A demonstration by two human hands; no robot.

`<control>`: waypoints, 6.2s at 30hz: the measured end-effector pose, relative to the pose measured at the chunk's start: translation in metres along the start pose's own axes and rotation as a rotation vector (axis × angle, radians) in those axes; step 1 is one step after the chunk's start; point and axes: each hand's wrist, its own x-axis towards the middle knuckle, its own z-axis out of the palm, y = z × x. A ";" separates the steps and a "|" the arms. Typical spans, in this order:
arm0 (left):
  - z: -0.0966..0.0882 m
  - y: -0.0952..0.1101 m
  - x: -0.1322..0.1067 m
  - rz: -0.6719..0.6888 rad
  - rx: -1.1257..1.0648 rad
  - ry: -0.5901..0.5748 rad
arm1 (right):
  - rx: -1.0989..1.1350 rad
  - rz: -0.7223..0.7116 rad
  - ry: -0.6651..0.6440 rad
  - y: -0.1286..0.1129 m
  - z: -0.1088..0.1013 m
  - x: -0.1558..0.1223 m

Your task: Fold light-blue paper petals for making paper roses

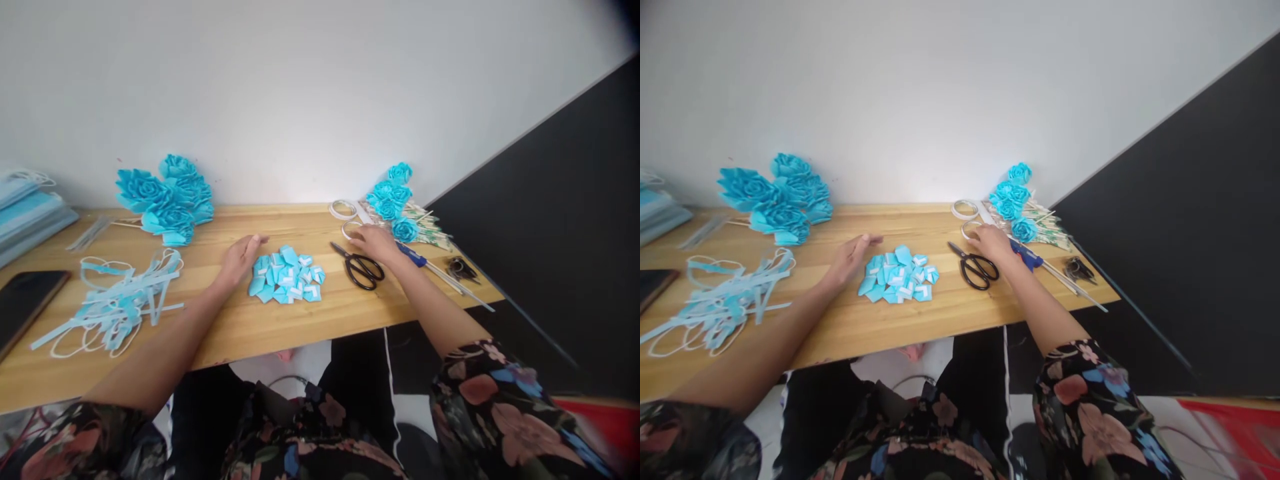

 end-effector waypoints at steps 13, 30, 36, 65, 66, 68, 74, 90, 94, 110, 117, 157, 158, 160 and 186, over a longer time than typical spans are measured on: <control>0.004 0.000 0.003 0.086 0.077 -0.013 | -0.211 0.050 0.072 -0.023 0.002 0.079; 0.005 0.004 0.005 0.127 0.120 -0.016 | -0.233 0.086 0.076 -0.030 0.009 0.090; 0.006 0.002 0.006 0.140 0.112 -0.007 | -0.226 0.128 0.090 -0.031 0.006 0.086; 0.006 -0.002 0.007 0.138 0.126 -0.017 | -0.222 0.095 0.089 -0.015 0.011 0.089; 0.006 -0.002 0.007 0.136 0.124 -0.015 | -0.223 0.096 0.090 -0.016 0.012 0.089; 0.007 -0.002 0.008 0.133 0.126 -0.011 | -0.220 0.109 0.084 -0.017 0.014 0.090; 0.007 -0.004 0.008 0.133 0.144 -0.017 | -0.148 0.098 0.080 -0.016 0.002 0.088; 0.007 -0.006 0.008 0.129 0.129 -0.004 | -0.088 0.032 0.051 0.006 -0.020 0.038; 0.006 -0.004 0.008 0.114 0.122 0.006 | -0.190 0.007 0.014 -0.008 -0.011 0.069; 0.006 -0.004 0.010 0.114 0.131 -0.005 | -0.151 0.103 0.045 -0.017 0.008 0.091; 0.005 -0.002 0.010 0.110 0.143 -0.011 | -0.154 0.078 0.025 -0.019 0.008 0.095; 0.005 -0.004 0.010 0.118 0.180 -0.014 | 0.111 -0.083 -0.124 -0.014 -0.020 -0.085; 0.005 -0.004 0.010 0.119 0.182 -0.013 | 0.099 -0.078 -0.116 -0.017 -0.018 -0.086; 0.005 -0.005 0.010 0.119 0.182 -0.017 | 0.085 -0.064 -0.112 -0.020 -0.015 -0.088; 0.005 0.004 0.002 0.149 0.092 -0.108 | 0.459 -0.472 -0.001 -0.090 0.013 -0.093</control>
